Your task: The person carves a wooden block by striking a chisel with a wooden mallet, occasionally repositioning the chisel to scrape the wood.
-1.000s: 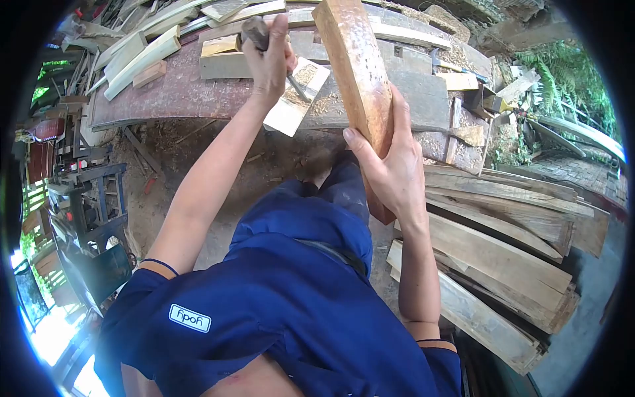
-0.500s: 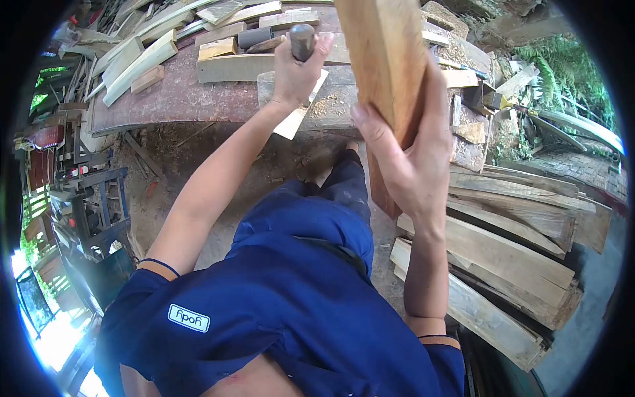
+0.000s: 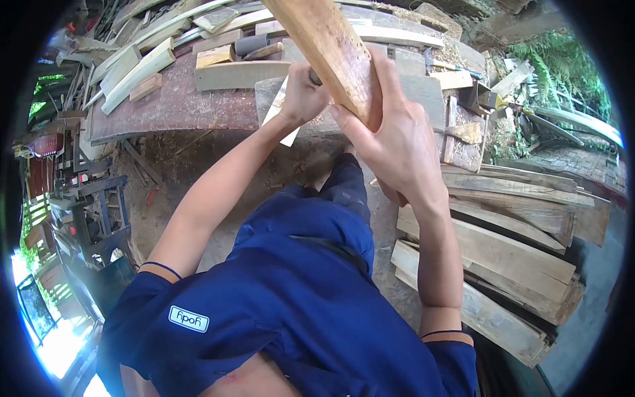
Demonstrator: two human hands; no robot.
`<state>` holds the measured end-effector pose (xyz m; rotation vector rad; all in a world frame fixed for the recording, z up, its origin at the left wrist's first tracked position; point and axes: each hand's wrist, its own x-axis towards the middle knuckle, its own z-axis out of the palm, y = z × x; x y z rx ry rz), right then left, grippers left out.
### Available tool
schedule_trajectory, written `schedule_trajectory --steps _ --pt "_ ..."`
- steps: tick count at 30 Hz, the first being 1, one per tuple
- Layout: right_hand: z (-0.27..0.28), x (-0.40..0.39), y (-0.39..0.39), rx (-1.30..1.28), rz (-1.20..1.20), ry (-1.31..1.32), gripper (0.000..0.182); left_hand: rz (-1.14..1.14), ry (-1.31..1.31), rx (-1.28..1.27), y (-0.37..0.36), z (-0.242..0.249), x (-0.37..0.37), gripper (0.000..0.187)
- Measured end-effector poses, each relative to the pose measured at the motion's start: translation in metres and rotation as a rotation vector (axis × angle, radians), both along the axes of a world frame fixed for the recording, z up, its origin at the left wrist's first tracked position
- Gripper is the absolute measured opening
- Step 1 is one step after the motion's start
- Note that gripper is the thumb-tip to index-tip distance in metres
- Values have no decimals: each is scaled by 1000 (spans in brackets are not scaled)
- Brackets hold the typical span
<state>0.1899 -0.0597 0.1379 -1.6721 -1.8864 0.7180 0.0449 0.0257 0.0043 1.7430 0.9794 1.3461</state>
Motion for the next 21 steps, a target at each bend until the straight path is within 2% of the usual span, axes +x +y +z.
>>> schedule_trajectory --steps 2,4,5,7,11,16,19,21 --pt "-2 5 -2 -37 11 36 78 48 -58 -9 11 -10 -6 20" --pt "-19 8 -8 32 -15 34 78 236 -252 -131 26 -16 -16 39" --pt "-26 10 -9 103 -38 32 79 203 -330 -171 29 -16 -23 46" --pt "-31 10 -13 48 -60 73 78 186 -430 -202 31 -3 -31 58" --pt "-34 11 -19 -123 -133 136 78 188 -424 -156 31 3 -24 56" --pt "-42 11 -19 -99 -158 121 78 194 -303 -164 32 -14 -21 56" --pt "-42 14 -16 -101 -137 157 79 207 -259 -147 32 -16 -18 51" --pt "-33 14 -12 -50 -133 197 78 200 -116 -21 30 -18 -16 38"
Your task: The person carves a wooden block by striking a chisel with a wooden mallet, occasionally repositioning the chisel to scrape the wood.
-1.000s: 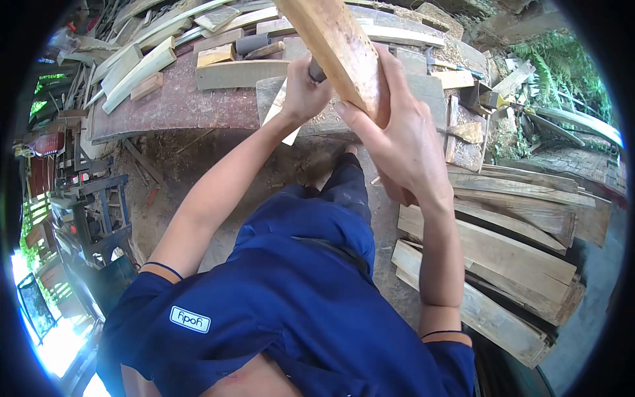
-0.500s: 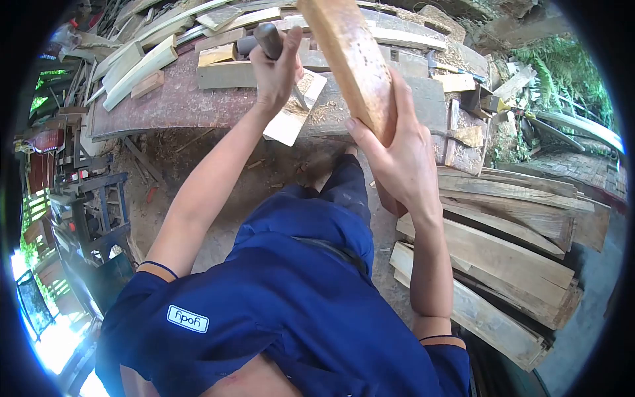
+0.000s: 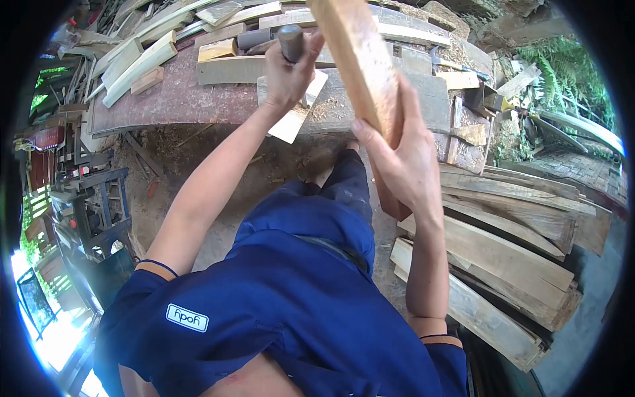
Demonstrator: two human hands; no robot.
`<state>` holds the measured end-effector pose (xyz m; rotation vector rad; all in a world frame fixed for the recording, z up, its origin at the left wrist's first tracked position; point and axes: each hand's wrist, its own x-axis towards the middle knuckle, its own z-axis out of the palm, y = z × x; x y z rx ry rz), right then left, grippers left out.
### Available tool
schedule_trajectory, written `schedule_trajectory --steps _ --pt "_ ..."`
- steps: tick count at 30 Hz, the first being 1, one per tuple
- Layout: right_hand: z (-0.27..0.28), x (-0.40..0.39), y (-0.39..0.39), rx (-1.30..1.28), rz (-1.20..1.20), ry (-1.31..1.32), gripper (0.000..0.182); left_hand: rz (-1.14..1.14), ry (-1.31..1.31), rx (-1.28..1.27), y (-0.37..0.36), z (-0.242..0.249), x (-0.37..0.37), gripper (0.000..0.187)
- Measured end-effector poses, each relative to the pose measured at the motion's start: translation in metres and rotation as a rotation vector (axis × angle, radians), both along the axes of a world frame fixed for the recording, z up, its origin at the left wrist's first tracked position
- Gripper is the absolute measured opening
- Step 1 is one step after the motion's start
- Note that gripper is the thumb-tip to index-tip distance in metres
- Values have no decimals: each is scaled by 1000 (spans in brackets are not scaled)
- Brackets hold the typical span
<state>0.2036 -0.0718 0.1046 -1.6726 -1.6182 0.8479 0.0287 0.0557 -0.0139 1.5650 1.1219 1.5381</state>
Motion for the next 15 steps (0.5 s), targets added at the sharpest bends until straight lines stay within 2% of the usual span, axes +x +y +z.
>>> schedule_trajectory --steps 1,3,4,5,7,8,9,11,13,15 --pt "10 -1 3 29 -18 35 78 0 1 -2 -5 6 3 38" --pt "30 -2 10 196 -29 63 72 -4 -3 5 -13 16 11 25" --pt "35 -5 15 310 -25 74 71 -31 4 21 -12 15 10 17" --pt "38 -7 19 427 -21 85 70 -34 3 24 -13 16 10 17" --pt "44 -14 15 225 0 33 66 -46 22 23 -15 18 11 16" --pt "34 -11 17 61 96 -90 67 -46 19 28 -14 18 12 16" --pt "28 -10 20 22 201 -223 73 -29 -63 61 -13 15 13 16" --pt "31 -6 18 104 214 -349 79 -5 -147 103 -3 10 10 16" --pt "40 -11 17 -6 137 -102 81 -8 -64 -129 -4 4 -2 15" --pt "43 -14 18 302 51 -109 75 -9 -67 -93 -8 8 3 15"
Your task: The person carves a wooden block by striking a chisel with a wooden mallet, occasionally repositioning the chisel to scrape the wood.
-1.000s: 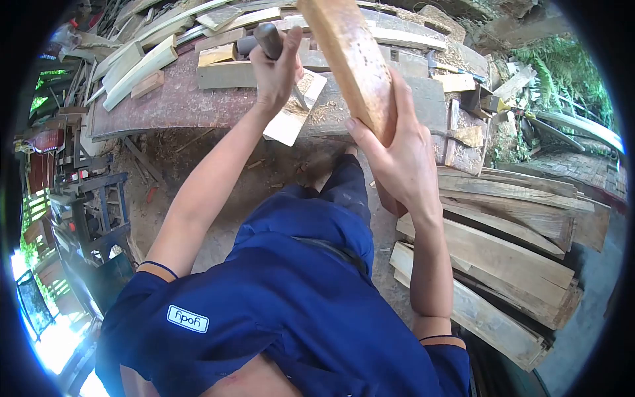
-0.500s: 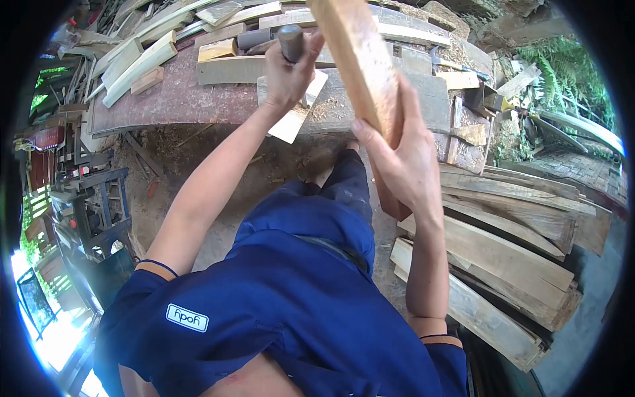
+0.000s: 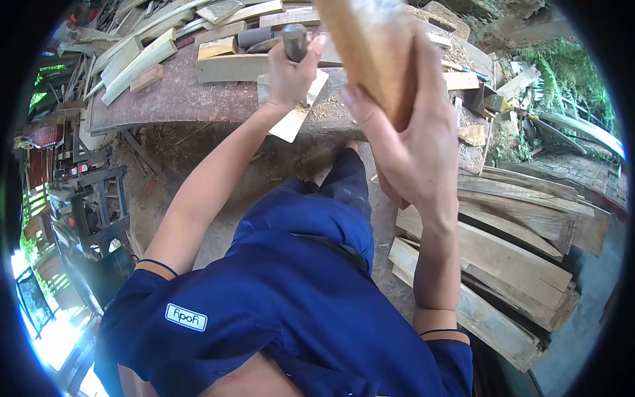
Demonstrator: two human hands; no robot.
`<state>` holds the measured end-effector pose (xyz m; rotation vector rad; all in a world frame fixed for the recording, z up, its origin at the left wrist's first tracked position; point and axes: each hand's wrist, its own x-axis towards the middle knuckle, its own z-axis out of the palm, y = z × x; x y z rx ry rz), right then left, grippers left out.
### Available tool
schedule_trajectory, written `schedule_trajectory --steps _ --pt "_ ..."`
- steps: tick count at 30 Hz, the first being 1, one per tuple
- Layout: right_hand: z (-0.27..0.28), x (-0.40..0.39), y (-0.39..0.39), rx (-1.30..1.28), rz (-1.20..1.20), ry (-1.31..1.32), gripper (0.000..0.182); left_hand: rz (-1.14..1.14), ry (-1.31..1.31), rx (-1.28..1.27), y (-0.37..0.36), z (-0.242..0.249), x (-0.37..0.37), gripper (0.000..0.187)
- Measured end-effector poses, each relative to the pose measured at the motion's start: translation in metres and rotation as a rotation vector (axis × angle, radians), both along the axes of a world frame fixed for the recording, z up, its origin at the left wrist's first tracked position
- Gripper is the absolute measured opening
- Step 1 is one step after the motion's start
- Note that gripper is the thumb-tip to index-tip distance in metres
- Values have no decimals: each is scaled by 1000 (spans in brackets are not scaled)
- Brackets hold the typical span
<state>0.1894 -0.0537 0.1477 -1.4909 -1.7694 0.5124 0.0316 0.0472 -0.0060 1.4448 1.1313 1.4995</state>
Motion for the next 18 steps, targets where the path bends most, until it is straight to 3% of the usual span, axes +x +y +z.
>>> schedule_trajectory --steps 2,4,7,9,10,12,15,18 --pt "4 -7 0 -79 2 138 75 -12 56 107 -13 16 8 13" --pt "-7 0 2 -292 105 -162 78 -153 108 155 -15 6 13 14" --pt "-11 5 -1 -213 104 -162 79 -183 148 153 -18 1 14 18" --pt "-19 6 -8 -190 69 -111 79 -101 -1 224 -11 -9 17 18" --pt "-23 8 -11 -191 70 -112 79 -71 119 144 -12 -2 4 15" --pt "-31 9 -18 -272 14 -7 80 102 58 167 12 -30 -12 18" --pt "-33 9 -29 -406 -35 95 79 115 -397 -79 21 -5 -28 39" --pt "-42 13 -33 -370 -72 69 79 161 -665 -245 20 6 -40 42"
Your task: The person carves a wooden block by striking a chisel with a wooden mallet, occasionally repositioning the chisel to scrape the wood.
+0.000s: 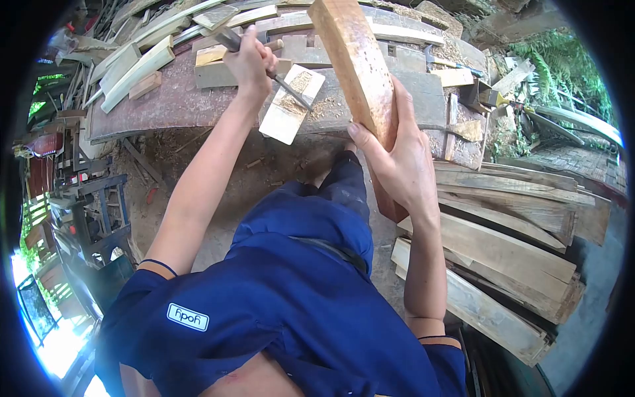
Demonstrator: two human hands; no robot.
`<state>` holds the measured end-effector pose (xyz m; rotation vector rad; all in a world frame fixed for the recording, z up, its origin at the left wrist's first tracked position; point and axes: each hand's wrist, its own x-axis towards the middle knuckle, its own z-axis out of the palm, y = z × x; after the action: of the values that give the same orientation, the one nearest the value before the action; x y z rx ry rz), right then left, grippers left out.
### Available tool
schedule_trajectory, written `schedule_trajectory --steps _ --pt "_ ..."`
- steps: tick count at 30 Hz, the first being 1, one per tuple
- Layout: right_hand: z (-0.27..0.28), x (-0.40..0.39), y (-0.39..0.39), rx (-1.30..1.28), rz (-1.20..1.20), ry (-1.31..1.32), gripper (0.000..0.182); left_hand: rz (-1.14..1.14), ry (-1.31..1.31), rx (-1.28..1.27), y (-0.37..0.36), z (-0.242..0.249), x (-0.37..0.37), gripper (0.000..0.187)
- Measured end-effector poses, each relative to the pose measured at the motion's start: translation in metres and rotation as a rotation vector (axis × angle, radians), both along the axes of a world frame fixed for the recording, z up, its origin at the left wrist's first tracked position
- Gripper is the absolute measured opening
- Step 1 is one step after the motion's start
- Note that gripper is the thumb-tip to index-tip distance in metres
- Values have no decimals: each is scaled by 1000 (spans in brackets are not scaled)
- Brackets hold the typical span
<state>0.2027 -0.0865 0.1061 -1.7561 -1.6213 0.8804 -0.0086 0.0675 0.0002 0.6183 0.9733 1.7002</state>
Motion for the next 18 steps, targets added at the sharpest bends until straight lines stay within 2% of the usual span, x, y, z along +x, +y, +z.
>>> schedule_trajectory --steps 4,7,9,11,13,16,18 --pt "-3 1 -2 -1 -11 26 80 -1 158 135 -5 9 8 43" --pt "-3 0 -3 -55 -19 35 80 -112 232 188 -8 -1 15 39" --pt "-3 -2 -5 27 14 -60 80 -76 322 225 -6 -12 21 36" --pt "-3 -3 -5 25 12 -57 80 -50 477 246 -3 -25 20 34" --pt "-2 -2 -5 22 8 -52 80 -52 506 281 -6 -24 26 34" --pt "19 -4 2 90 17 192 77 -101 523 271 -23 -14 34 28" --pt "33 -3 8 329 62 109 74 -122 669 341 -38 2 46 21"
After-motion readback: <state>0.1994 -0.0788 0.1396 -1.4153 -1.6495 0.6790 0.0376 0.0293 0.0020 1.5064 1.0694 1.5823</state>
